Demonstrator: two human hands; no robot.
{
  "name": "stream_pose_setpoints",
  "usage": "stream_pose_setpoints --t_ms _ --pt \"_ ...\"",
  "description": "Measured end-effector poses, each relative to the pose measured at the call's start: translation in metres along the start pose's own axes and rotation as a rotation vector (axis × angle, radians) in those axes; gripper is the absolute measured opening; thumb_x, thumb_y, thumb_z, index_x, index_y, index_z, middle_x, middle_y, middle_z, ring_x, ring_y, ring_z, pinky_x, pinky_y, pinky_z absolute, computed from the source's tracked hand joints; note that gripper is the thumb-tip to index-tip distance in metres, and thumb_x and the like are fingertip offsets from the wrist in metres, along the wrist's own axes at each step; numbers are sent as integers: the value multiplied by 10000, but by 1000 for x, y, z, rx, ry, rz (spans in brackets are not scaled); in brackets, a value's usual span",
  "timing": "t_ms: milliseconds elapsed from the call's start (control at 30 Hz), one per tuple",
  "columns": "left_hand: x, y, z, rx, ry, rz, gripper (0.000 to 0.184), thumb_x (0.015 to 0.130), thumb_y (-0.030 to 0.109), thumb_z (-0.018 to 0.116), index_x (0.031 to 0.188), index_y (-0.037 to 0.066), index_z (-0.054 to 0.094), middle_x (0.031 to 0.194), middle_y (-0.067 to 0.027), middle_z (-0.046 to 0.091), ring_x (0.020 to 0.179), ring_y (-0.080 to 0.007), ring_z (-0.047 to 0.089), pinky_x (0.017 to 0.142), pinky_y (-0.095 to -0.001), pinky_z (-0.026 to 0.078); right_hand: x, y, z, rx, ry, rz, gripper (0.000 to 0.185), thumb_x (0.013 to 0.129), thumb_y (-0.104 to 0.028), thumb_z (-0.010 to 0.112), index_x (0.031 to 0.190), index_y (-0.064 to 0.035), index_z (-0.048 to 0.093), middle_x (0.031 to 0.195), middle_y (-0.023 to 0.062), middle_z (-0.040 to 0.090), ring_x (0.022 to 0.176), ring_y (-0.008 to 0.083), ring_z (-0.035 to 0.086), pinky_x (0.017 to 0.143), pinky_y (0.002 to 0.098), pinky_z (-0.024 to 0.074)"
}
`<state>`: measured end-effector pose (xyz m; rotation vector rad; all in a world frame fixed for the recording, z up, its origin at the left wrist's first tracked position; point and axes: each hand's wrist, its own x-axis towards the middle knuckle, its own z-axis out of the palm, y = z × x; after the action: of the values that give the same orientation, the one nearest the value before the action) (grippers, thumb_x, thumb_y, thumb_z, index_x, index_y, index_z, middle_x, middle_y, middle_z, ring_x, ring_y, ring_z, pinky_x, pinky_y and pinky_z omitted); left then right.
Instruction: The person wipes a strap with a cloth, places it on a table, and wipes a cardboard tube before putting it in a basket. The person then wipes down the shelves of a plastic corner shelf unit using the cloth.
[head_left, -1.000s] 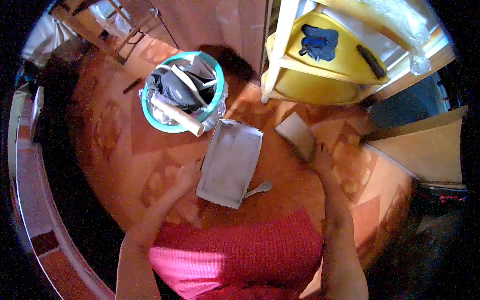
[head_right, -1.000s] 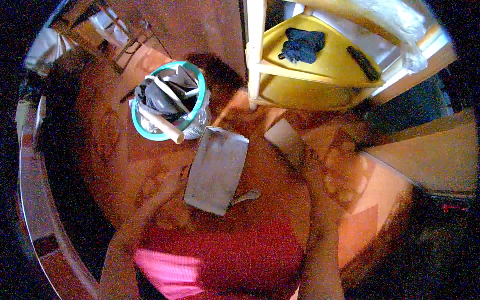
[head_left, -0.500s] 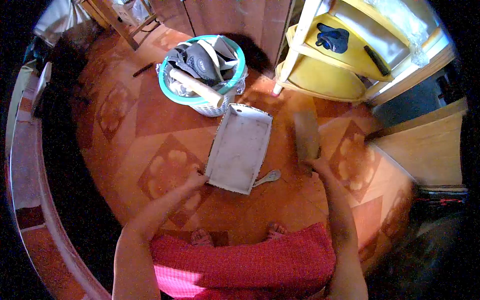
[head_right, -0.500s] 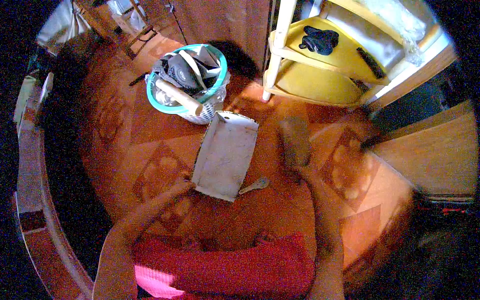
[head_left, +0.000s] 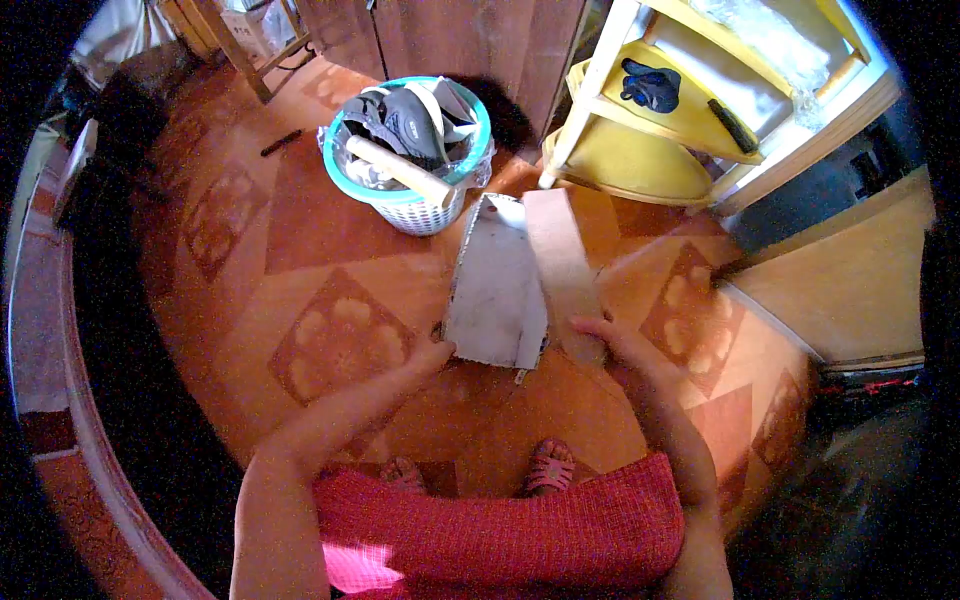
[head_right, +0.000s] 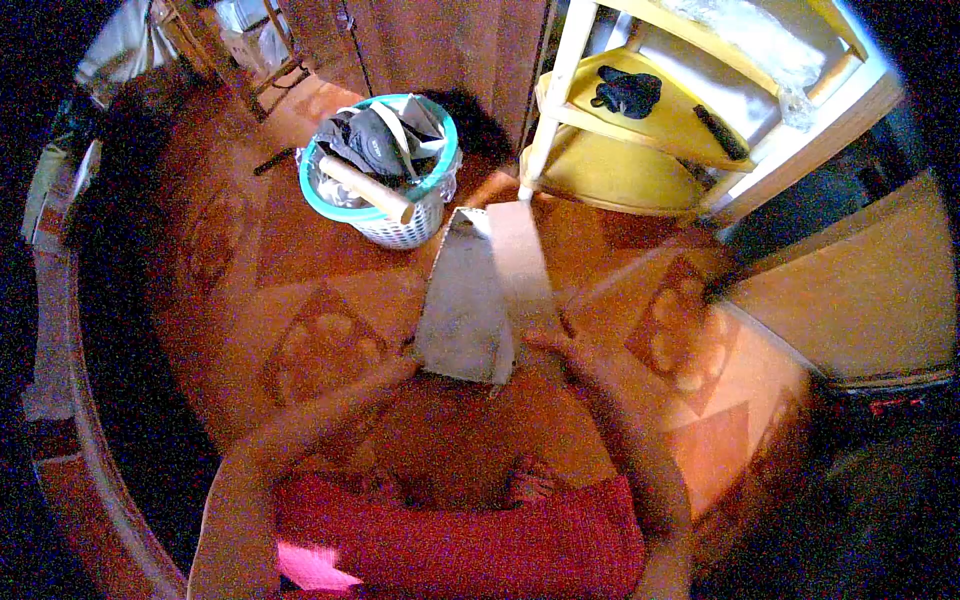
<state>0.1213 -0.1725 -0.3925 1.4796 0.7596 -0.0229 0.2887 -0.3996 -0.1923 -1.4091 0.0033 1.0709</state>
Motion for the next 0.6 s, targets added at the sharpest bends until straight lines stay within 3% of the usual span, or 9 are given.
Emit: stream_pose_setpoints --t_ms 67,200,267,300,367,433,600 --pt "1 4 10 199 150 -71 532 685 91 566 1187 -20 427 1064 -133 552 928 -237 534 783 -324 446 10 7 12 33 -49 53 739 692 -205 709 1281 12 318 1182 129 508 1029 263 520 874 329 432" --pt "5 3 12 -7 164 -85 526 680 114 592 1167 -19 443 1053 -126 554 909 -226 538 760 -339 453 38 36 34 24 59 53 706 699 -184 696 1274 -12 323 1144 124 520 970 243 550 807 352 470" --pt "-4 17 10 -14 -81 -1 566 686 138 608 1196 -10 413 1043 -125 553 904 -221 537 766 -340 450 41 38 49 -16 103 14 652 712 -151 673 1260 -33 341 1119 104 527 948 226 560 771 361 491" --pt "-10 22 16 -12 -81 -2 566 686 138 608 1196 -10 413 1043 -125 553 904 -221 537 766 -340 450 49 44 53 -26 153 -27 689 700 -162 683 1274 -30 323 1128 112 522 962 233 555 769 361 489" --pt "-23 29 32 21 73 -8 589 690 153 614 1213 -6 395 1056 -124 545 919 -219 529 788 -328 441 68 62 56 -32 202 -69 727 689 -172 692 1288 -28 306 1138 120 517 975 241 549 768 361 487" --pt "-32 36 31 -29 20 -8 586 694 151 610 1217 0 393 1073 -121 536 939 -219 519 805 -325 432 85 76 58 -471 511 -224 803 648 -220 725 1295 -29 289 1131 160 516 955 260 553 783 375 475" --pt "-46 64 35 -98 -36 4 553 725 141 583 1224 14 383 1095 -110 518 974 -224 496 835 -323 413 75 64 83 -761 679 -121 881 609 -298 750 1294 -11 276 1142 218 501 997 316 530 864 386 422"
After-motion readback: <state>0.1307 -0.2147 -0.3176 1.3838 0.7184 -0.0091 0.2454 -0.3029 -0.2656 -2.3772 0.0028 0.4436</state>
